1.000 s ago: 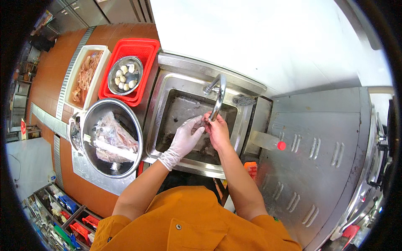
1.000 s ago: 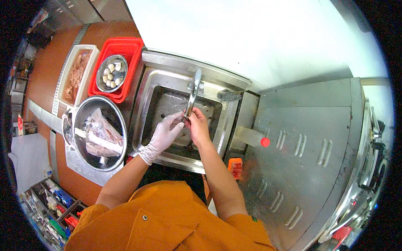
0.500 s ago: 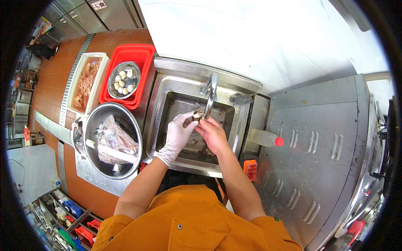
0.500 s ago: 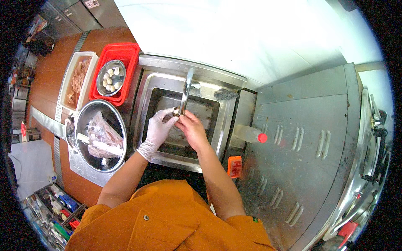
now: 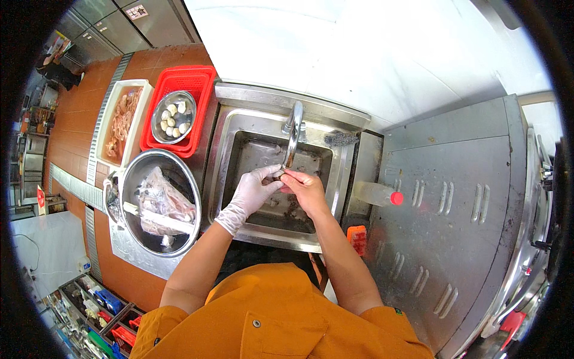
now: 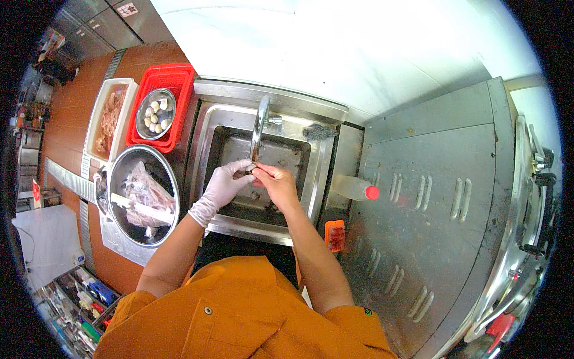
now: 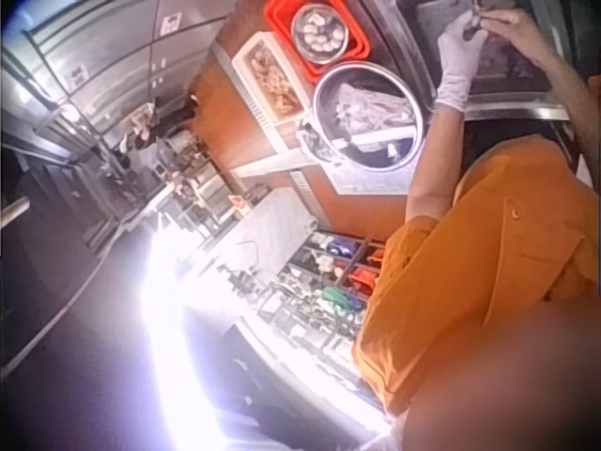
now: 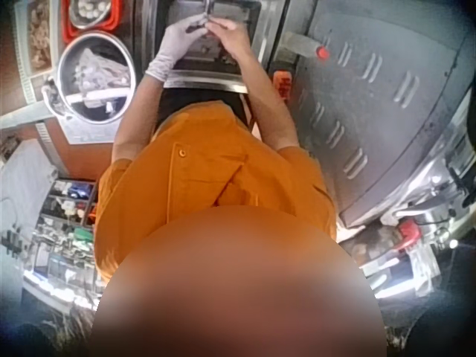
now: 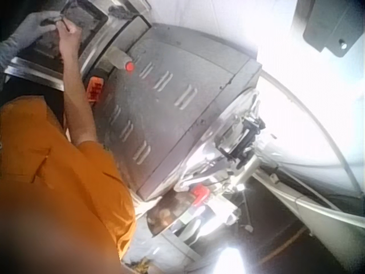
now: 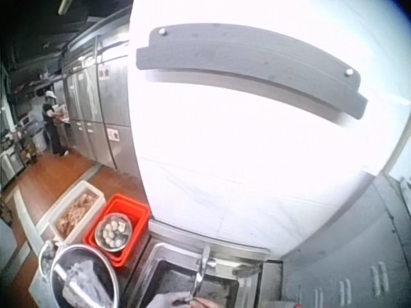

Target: The person walks to a sink carrying two bowls, then repeatedly picks up small brown mushrooms, peels off their outer layers by hand, rinses them under running water, and places the cleaned mushrooms into a metal bowl. The person continues this process for several mushrooms and finishes by rinsing the sink.

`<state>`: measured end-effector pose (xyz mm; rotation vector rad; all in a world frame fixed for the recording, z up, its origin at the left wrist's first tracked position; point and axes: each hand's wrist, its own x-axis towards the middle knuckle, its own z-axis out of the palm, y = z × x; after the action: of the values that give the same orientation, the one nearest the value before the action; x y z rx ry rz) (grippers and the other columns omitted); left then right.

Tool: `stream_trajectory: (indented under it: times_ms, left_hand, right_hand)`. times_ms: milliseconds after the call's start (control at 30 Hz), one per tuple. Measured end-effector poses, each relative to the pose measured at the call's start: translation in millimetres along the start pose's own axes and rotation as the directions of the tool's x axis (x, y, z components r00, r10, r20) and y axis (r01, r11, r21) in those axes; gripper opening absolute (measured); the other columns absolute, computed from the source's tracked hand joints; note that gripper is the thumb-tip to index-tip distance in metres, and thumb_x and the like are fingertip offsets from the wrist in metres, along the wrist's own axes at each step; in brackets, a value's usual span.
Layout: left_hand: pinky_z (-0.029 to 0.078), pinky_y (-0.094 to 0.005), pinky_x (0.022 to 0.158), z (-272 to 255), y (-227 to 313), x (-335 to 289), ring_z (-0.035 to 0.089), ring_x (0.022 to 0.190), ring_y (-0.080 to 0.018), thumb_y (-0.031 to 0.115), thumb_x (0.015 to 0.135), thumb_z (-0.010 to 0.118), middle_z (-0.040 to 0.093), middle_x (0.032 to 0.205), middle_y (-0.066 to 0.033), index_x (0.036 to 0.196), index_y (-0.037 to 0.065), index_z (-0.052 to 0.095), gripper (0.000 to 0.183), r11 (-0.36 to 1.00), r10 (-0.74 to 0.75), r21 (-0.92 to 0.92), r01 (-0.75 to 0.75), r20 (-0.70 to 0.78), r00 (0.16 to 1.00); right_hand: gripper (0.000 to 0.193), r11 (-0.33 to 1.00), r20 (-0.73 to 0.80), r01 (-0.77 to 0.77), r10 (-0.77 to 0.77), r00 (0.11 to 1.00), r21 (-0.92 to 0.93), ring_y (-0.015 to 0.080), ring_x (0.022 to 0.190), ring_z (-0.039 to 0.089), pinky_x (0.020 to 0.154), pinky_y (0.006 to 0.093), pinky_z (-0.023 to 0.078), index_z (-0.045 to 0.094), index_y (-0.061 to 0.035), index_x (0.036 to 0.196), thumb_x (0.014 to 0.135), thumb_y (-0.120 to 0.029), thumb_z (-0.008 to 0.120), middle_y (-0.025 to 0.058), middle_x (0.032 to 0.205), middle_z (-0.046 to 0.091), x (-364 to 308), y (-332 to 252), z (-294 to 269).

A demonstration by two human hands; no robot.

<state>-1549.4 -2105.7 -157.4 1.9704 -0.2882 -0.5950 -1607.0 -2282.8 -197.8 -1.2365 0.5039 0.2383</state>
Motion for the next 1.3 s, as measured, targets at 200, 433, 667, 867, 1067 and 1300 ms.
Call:
stream_trajectory:
  times_ms: [200,433,667,867,1067,1300]
  left_hand:
    - [0.058,-0.0294,0.083,6.7,4.0,0.7,0.069,0.086,-0.0109,0.015,0.091,0.081,0.078,0.104,-0.007,0.129,0.003,0.071,0.041,1.0,-0.002,-0.015,0.001,-0.029,1.0]
    - [0.059,-0.0295,0.085,20.9,3.8,0.2,0.073,0.093,-0.0125,0.009,0.092,0.079,0.078,0.103,-0.0075,0.127,0.004,0.071,0.036,0.989,0.024,-0.135,-0.058,-0.244,0.97]
    - [0.059,-0.0292,0.084,13.3,0.3,-0.8,0.073,0.092,-0.0118,0.01,0.091,0.08,0.078,0.101,-0.0081,0.127,0.003,0.07,0.038,0.996,0.079,-0.03,-0.085,-0.172,0.982]
    - [0.058,-0.0284,0.085,1.1,3.9,1.5,0.07,0.091,-0.0084,0.011,0.091,0.081,0.077,0.1,-0.0062,0.124,0.002,0.072,0.036,1.0,0.016,-0.007,-0.016,-0.03,0.999]
    - [0.057,-0.0284,0.088,-2.8,-1.7,4.1,0.068,0.095,-0.007,0.011,0.09,0.081,0.076,0.101,-0.0052,0.126,0.003,0.072,0.038,0.999,0.034,-0.039,-0.035,-0.021,0.999]
    - [0.058,-0.0292,0.086,-2.0,0.0,6.3,0.072,0.093,-0.0107,0.013,0.09,0.082,0.077,0.103,-0.0104,0.134,0.004,0.069,0.047,0.999,0.024,-0.042,-0.025,-0.037,0.999]
  right_hand:
    - [0.033,0.999,-0.001,0.02,-0.02,1.0,-0.048,0.0161,0.089,0.073,0.082,0.0295,0.062,0.071,0.0055,0.125,0.099,-0.014,0.074,0.011,0.109,0.076,-1.0,-10.7,-2.5]
    - [0.033,0.998,-0.04,0.052,-0.053,0.998,-0.034,0.0103,0.085,0.066,0.073,0.026,0.055,0.07,-0.0002,0.121,0.098,-0.022,0.077,0.0031,0.1,0.072,-0.1,-12.6,9.5]
    - [0.029,0.978,0.066,0.121,-0.112,0.992,-0.169,0.0073,0.076,0.06,0.068,0.0243,0.049,0.074,-0.0022,0.113,0.097,-0.026,0.078,-0.0005,0.089,0.071,6.3,-11.9,-0.2]
    - [0.029,0.964,0.082,0.129,-0.113,0.99,-0.231,0.0073,0.073,0.061,0.066,0.0246,0.05,0.076,-0.0005,0.116,0.098,-0.023,0.076,0.0026,0.09,0.075,3.6,-17.4,-4.3]
    - [0.027,0.959,0.082,0.144,-0.128,0.988,-0.244,0.0078,0.07,0.06,0.063,0.0253,0.05,0.078,-0.0012,0.114,0.098,-0.023,0.075,0.0027,0.086,0.075,5.7,-17.1,-5.8]
    - [0.027,0.972,0.121,0.11,-0.087,0.989,-0.208,0.0076,0.075,0.061,0.068,0.025,0.051,0.074,-0.0017,0.113,0.098,-0.024,0.076,0.0021,0.09,0.074,12.1,-17.3,-3.7]
